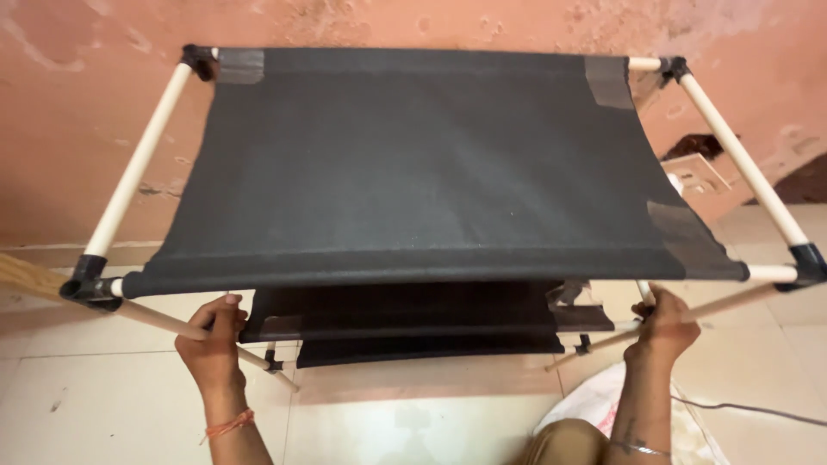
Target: The person assembles a three-tier fabric drying rack by inserting white poles into black plastic connectors and securing the black fabric shelves. They repeatedly adjust the frame and press the fabric to ensure stability.
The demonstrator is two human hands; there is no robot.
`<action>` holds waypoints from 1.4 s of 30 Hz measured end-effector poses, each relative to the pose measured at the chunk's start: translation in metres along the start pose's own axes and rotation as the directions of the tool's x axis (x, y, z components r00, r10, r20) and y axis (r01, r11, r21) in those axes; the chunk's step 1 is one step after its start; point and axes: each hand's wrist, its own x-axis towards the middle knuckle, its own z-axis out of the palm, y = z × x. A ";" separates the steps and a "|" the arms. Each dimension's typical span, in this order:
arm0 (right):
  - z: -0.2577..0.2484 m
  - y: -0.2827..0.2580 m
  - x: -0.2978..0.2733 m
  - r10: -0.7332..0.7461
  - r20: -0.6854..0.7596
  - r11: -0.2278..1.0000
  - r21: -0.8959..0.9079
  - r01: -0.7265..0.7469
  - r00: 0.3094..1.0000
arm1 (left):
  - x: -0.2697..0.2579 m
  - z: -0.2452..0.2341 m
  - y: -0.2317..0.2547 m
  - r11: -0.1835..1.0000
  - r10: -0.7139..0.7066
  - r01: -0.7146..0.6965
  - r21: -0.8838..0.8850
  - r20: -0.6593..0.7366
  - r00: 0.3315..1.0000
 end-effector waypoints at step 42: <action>0.008 -0.155 -0.041 -0.649 -0.009 0.721 0.312 0.619 0.761 | -0.038 -0.027 0.157 0.849 0.511 -0.499 -0.175 0.036 0.859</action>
